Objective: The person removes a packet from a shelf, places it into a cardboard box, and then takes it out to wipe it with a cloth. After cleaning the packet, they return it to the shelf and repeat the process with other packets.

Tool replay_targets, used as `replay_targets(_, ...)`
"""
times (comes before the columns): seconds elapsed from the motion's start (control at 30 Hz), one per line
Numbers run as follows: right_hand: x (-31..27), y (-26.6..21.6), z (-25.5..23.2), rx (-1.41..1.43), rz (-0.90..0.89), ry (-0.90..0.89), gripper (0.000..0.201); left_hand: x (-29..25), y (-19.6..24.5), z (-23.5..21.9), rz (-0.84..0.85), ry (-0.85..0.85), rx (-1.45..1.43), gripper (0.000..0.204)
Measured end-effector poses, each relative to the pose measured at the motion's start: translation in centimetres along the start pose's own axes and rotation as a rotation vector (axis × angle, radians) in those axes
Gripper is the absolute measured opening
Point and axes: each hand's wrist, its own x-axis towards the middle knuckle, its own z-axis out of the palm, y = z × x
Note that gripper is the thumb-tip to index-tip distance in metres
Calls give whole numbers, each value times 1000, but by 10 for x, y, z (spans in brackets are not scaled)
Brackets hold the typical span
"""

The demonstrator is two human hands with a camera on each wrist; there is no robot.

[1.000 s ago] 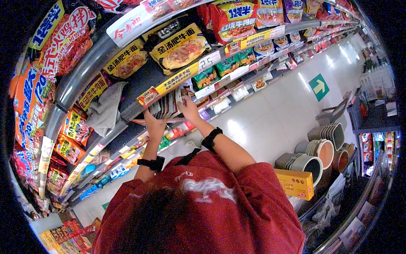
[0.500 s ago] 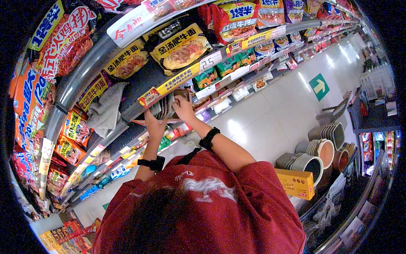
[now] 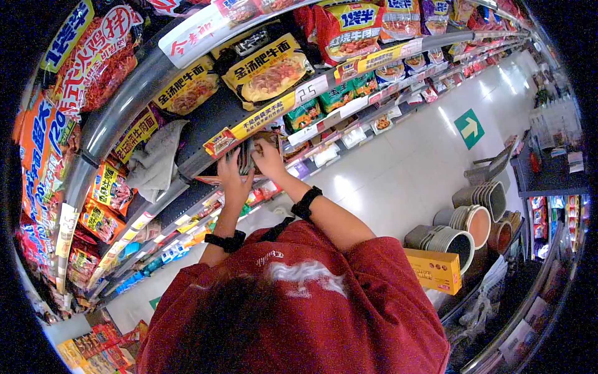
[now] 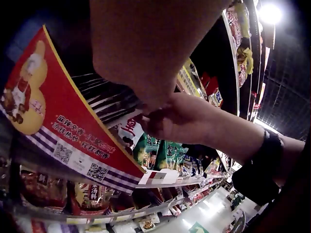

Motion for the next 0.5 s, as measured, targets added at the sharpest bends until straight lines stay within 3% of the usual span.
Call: replay_targets(0.5, -1, -4, 2, -10, -8, -60, 28, -2, -5, -4, 8, -6, 63, 39)
